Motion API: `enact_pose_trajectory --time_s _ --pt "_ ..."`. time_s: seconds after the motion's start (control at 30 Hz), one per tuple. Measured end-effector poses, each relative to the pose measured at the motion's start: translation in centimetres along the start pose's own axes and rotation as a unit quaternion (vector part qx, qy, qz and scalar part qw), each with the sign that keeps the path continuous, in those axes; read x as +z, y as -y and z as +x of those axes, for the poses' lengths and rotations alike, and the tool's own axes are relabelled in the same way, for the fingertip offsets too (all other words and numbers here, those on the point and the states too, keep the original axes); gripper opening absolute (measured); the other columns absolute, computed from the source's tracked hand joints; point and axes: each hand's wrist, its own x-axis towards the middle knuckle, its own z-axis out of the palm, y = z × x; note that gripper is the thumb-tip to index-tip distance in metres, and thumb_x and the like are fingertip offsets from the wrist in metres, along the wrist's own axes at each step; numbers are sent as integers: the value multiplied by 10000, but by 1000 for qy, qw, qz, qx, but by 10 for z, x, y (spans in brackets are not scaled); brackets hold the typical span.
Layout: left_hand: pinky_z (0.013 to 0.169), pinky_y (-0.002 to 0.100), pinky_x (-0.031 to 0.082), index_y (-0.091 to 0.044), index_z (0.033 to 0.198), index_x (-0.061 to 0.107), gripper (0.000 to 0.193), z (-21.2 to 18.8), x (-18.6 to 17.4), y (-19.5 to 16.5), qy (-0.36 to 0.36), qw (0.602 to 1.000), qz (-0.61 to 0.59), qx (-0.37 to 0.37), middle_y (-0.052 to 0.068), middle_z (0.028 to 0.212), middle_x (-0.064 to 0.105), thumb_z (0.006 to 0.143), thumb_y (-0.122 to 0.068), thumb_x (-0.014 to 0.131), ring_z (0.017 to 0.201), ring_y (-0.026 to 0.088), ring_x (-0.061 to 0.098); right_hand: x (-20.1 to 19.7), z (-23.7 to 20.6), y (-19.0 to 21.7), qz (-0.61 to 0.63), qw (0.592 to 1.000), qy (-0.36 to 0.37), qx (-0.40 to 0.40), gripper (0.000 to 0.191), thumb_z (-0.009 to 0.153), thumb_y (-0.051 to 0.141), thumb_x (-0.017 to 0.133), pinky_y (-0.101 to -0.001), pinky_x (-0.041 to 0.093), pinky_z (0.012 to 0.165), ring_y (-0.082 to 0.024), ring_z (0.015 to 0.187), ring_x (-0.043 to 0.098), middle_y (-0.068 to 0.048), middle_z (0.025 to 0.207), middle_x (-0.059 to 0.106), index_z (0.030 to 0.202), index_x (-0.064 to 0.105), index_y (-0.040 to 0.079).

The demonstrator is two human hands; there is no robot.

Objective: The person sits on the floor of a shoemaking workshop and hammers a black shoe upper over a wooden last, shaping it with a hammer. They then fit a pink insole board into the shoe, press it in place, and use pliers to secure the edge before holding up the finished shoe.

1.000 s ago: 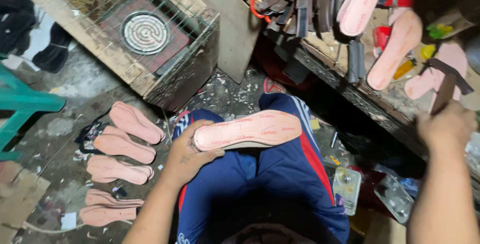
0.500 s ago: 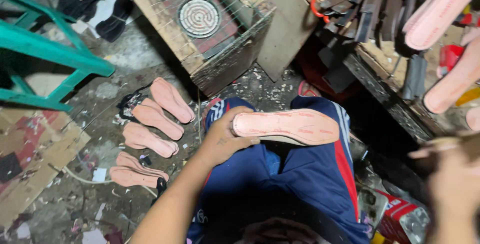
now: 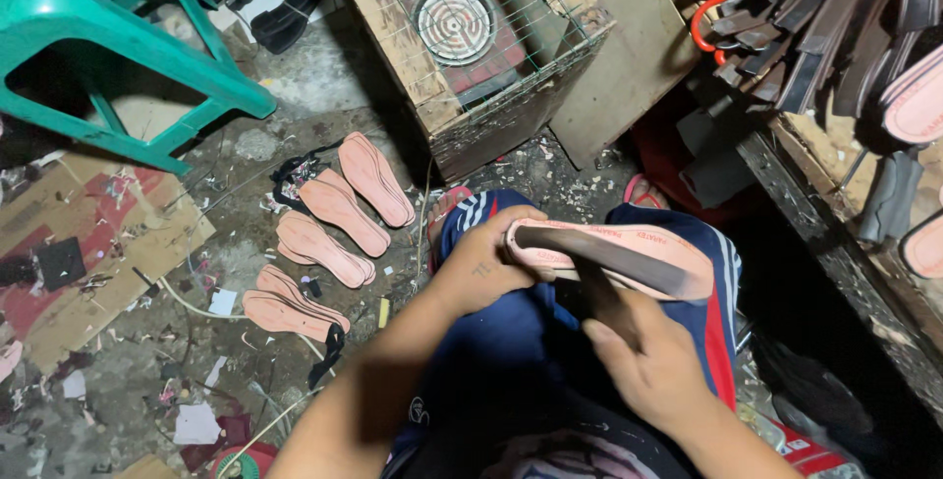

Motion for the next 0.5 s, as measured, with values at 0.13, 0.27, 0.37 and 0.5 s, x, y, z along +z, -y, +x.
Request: enact_pose_trajectory --time_s 0.13,0.27,0.37,0.5 --pt "946 283 546 -31 1324 565 544 -2 -3 0 16 1000 -1 19 26 1149 661 828 32 779 1058 109 639 6 -4 4 33 998 34 35 385 889 191 699 -321 567 747 -185 784 753 -90 914 768 1251 645 73" --pt "979 273 537 -31 1331 570 540 -1 -3 -1 14 997 60 46 24 1177 662 838 1 786 1089 90 629 6 -14 0 94 987 -70 -111 359 944 222 681 -309 567 753 -185 821 716 -112 977 729 1245 608 40" --pt "961 282 545 -12 1299 585 499 -2 -2 -2 10 1000 17 7 31 1149 658 848 -3 797 1073 100 629 12 -8 -1 101 991 -42 -71 307 987 250 683 -290 572 734 -157 808 701 -101 952 724 1216 643 48" --pt "966 274 540 -52 1336 565 568 -5 0 -4 2 1000 -2 0 10 1175 662 811 -9 780 1089 91 626 13 -5 -9 27 985 41 165 380 881 290 700 -298 543 646 -143 675 682 -77 755 728 1200 679 85"
